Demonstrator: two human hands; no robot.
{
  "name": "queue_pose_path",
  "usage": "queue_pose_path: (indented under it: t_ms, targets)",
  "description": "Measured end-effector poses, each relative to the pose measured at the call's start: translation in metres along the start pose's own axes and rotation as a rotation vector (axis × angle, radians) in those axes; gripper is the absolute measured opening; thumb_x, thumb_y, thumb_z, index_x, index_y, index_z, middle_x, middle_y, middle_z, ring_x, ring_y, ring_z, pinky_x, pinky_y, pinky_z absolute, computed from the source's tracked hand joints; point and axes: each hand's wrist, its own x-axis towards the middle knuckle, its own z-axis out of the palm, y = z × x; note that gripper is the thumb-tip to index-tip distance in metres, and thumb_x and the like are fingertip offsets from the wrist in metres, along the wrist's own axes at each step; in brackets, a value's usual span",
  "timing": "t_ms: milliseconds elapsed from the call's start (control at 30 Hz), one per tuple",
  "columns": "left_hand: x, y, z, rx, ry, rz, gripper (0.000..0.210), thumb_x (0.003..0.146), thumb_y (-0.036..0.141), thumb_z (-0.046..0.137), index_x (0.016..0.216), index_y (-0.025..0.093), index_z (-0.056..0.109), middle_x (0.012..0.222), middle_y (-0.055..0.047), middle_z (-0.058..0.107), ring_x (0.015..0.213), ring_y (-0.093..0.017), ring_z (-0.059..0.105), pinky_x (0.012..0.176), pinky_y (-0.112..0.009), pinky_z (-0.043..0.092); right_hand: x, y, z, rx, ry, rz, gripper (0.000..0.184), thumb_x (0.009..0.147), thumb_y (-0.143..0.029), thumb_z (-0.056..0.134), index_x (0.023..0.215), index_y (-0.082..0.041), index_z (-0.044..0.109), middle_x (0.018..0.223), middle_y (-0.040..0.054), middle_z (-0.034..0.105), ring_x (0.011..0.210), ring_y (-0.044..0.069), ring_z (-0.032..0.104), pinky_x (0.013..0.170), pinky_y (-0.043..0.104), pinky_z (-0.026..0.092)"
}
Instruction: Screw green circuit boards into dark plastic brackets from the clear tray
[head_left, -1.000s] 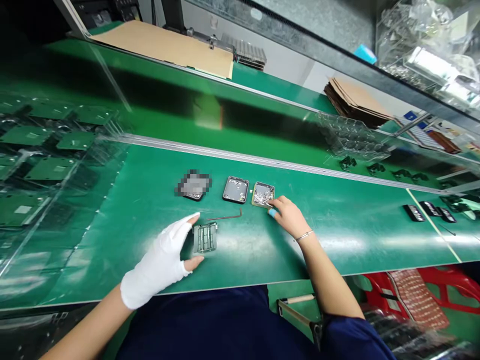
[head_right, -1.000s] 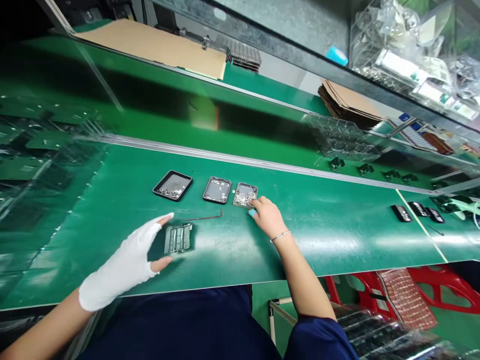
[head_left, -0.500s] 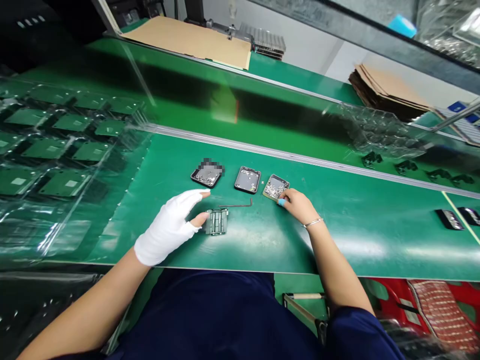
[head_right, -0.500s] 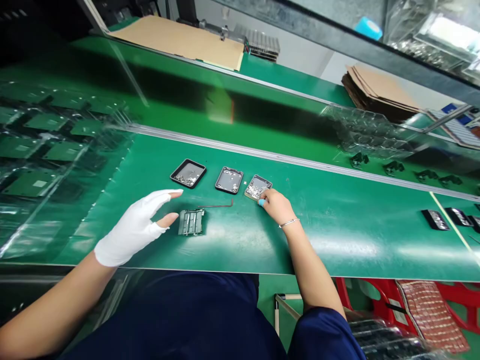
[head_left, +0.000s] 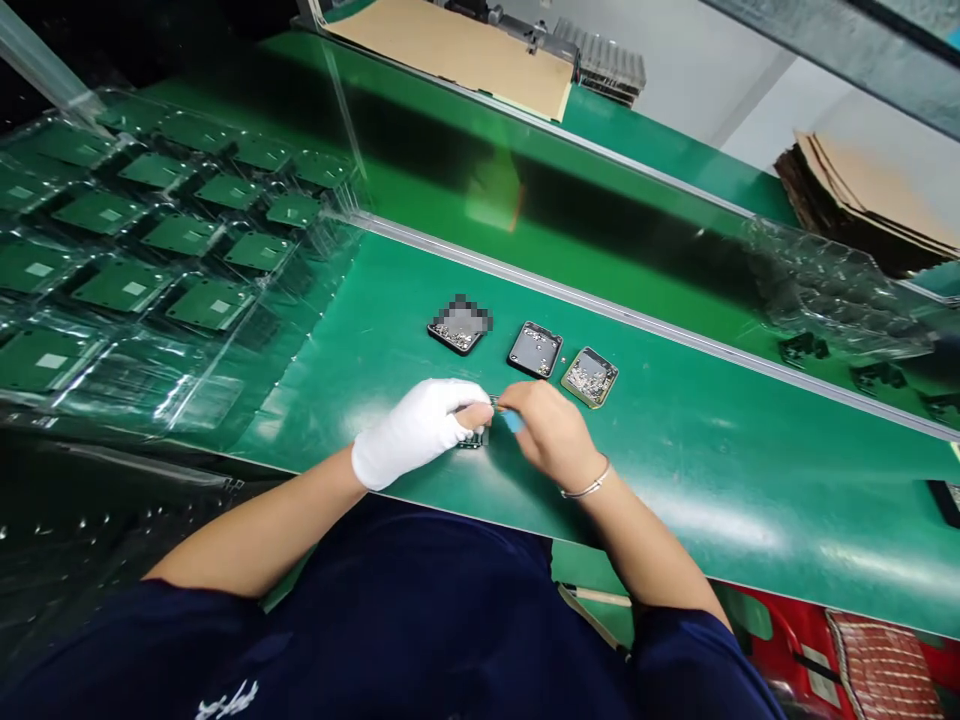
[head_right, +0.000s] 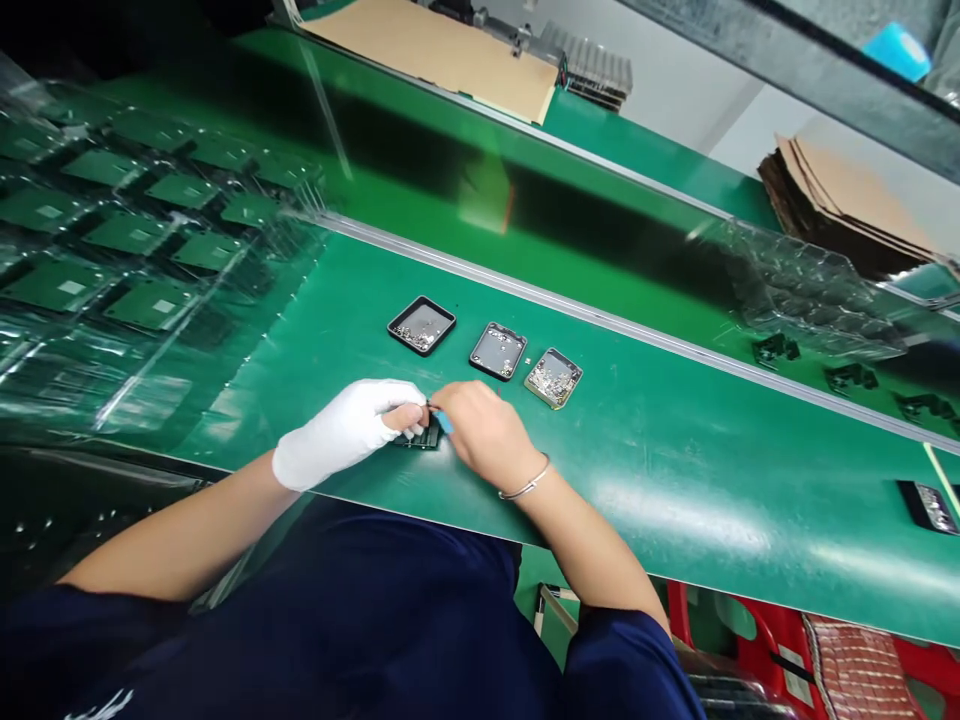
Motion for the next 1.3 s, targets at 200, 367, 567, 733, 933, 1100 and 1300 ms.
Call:
queue_pose_path:
  t_ms: [200,367,567,733,933,1100,1300]
  targets:
    - [-0.007,-0.012,-0.001,-0.441,-0.034,-0.202,0.035,0.088,0.042,0.047,0.064,0.017,0.054,0.058,0.001,0.058,0.046,-0.01,0.051,0.045,-0.021,0.042,0.014,-0.004,0.018,0.076,0.101,-0.127,0.034,0.083,-0.003,0.035,0.105,-0.019,0.055,0.096,0.0073,0.066,0.093,0.017,0.061,0.082,0.032,0.052]
    - [-0.014,-0.015,0.0,-0.396,0.042,-0.189,0.033,0.086,0.041,0.049,0.065,0.017,0.054,0.058,0.002,0.056,0.051,-0.009,0.052,0.046,-0.019,0.042,0.01,-0.004,0.027,0.171,0.049,0.029,0.029,0.086,-0.009,0.039,0.104,-0.023,0.057,0.1,0.0059,0.067,0.095,0.017,0.063,0.083,0.035,0.054]
    - [-0.014,-0.019,0.003,-0.286,0.126,-0.121,0.032,0.088,0.039,0.046,0.066,0.017,0.054,0.058,0.003,0.053,0.052,-0.01,0.049,0.049,-0.021,0.041,0.013,-0.009,0.032,0.293,0.136,0.15,0.018,0.091,-0.021,0.047,0.099,-0.023,0.063,0.096,0.0057,0.069,0.091,0.017,0.065,0.081,0.034,0.054]
    - [-0.013,-0.018,0.006,-0.19,0.189,-0.041,0.028,0.087,0.037,0.047,0.068,0.019,0.053,0.061,0.003,0.053,0.057,-0.012,0.049,0.057,-0.024,0.043,0.014,-0.013,0.029,0.262,0.091,0.156,0.024,0.092,-0.021,0.044,0.107,-0.025,0.063,0.093,0.0042,0.069,0.084,0.017,0.064,0.076,0.032,0.054]
    - [-0.011,-0.018,0.012,-0.12,0.221,-0.005,0.016,0.087,0.032,0.049,0.089,0.018,0.057,0.074,0.001,0.059,0.063,-0.012,0.056,0.059,-0.024,0.046,0.012,-0.015,0.029,0.288,0.308,0.275,0.012,0.089,-0.023,0.053,0.094,-0.025,0.063,0.087,0.0027,0.068,0.083,0.018,0.064,0.078,0.034,0.052]
    - [-0.011,-0.015,0.011,0.306,0.294,0.207,0.027,0.092,0.024,0.041,0.07,0.018,0.057,0.066,-0.001,0.059,0.059,-0.013,0.055,0.056,-0.024,0.043,0.015,-0.016,0.033,0.414,0.312,0.293,0.007,0.085,-0.02,0.057,0.088,-0.024,0.062,0.086,0.0019,0.065,0.081,0.016,0.061,0.073,0.032,0.051]
    - [-0.013,-0.025,0.007,0.584,0.331,0.201,0.026,0.09,0.025,0.045,0.073,0.017,0.063,0.071,-0.005,0.066,0.069,-0.019,0.062,0.064,-0.029,0.047,0.011,-0.008,0.034,0.229,0.225,0.275,0.007,0.086,-0.019,0.054,0.086,-0.023,0.059,0.083,0.0006,0.066,0.08,0.016,0.062,0.093,0.04,0.045]
